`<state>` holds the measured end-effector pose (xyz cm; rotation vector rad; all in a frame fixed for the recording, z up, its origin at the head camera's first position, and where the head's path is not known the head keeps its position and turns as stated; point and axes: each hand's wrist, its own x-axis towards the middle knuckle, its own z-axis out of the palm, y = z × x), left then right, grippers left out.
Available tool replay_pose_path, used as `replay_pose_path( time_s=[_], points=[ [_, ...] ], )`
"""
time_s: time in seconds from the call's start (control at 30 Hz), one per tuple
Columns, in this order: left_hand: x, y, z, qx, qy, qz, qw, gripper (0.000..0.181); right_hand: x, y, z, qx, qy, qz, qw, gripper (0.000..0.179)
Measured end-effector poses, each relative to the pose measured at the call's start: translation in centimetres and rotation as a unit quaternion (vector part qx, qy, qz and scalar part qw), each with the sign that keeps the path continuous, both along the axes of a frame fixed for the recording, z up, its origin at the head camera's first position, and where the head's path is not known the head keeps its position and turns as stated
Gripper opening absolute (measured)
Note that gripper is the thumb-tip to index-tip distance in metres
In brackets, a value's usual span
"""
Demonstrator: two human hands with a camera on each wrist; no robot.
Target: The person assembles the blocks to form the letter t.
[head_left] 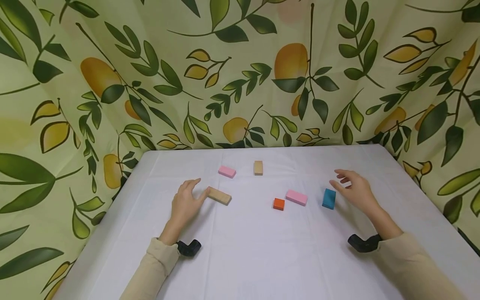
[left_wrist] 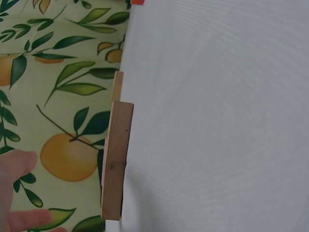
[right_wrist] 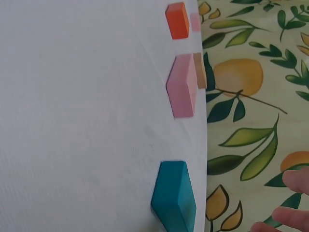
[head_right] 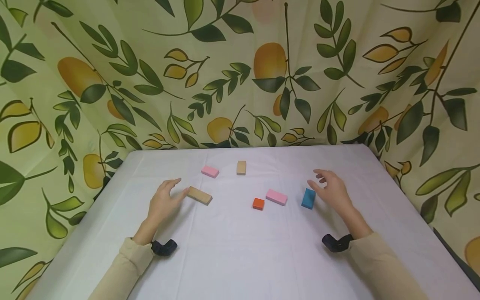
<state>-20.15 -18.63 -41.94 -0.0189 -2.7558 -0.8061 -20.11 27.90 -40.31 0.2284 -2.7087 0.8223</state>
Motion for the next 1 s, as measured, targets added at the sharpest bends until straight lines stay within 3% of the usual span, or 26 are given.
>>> replay_pose_path(
  time_s=[0.2,0.47,1.0],
  points=[
    [0.3,0.0,-0.6,0.014,-0.016,-0.003,0.9998,0.060,0.3,-1.1,-0.4,-0.009,-0.034,0.011,0.9993,0.043],
    [0.7,0.3,-0.8,0.003,-0.045,-0.009,0.9989,0.065,0.6,-2.2,-1.2,-0.018,-0.036,0.025,0.9989,0.037],
    [0.7,1.2,-1.4,-0.002,-0.112,0.014,0.9937,0.076,0.9,-4.2,-3.0,-0.045,-0.095,0.059,0.9927,0.033]
  ],
)
